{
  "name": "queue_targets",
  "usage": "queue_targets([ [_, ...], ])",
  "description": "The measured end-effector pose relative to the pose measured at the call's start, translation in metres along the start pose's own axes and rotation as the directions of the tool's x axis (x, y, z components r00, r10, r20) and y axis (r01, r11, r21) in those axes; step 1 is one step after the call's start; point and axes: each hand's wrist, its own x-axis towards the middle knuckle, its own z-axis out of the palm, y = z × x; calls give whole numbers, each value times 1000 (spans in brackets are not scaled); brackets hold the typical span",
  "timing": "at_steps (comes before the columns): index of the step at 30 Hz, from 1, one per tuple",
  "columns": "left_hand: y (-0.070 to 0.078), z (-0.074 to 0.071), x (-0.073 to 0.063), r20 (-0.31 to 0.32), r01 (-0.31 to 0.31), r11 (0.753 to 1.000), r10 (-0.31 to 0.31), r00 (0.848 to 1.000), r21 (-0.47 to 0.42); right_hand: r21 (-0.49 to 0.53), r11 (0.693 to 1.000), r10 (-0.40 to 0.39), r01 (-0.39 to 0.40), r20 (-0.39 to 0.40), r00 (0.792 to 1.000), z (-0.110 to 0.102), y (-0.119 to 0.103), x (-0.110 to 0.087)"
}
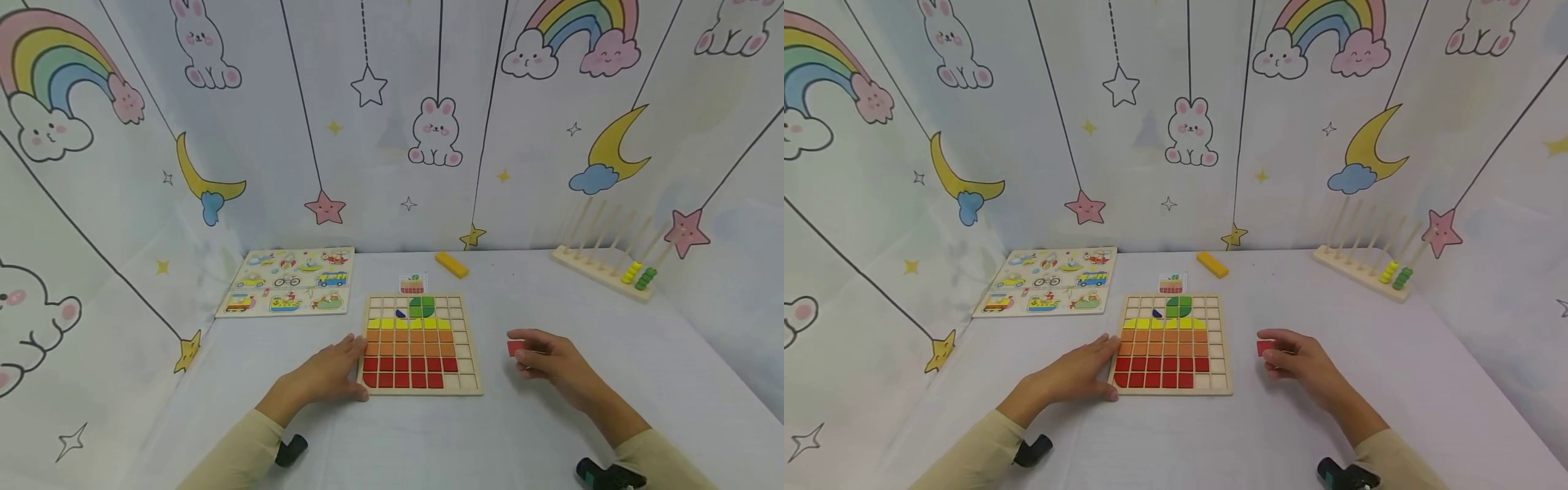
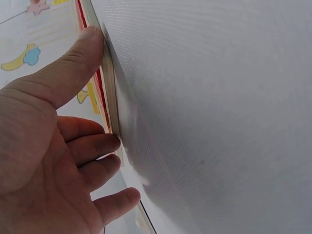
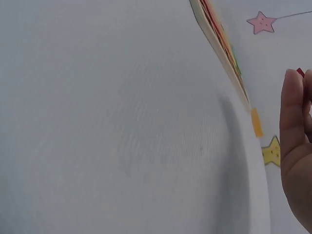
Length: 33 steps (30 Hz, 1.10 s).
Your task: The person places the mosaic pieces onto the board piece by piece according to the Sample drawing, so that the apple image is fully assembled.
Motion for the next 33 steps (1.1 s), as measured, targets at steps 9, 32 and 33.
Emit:
queue_targets([
  [9,-2,1,1,5,3,1000,-3,1000,3,-57,987,155,-149,108,982,54,-11,23],
  [32,-5,3,5,-1,-14,1000,14,1000,19,-587,808,89,-43,51,995,108,-12,30],
  [33,-5,3,5,0,-14,1000,14,1000,21,-593,805,81,-36,50,995,108,-12,30],
])
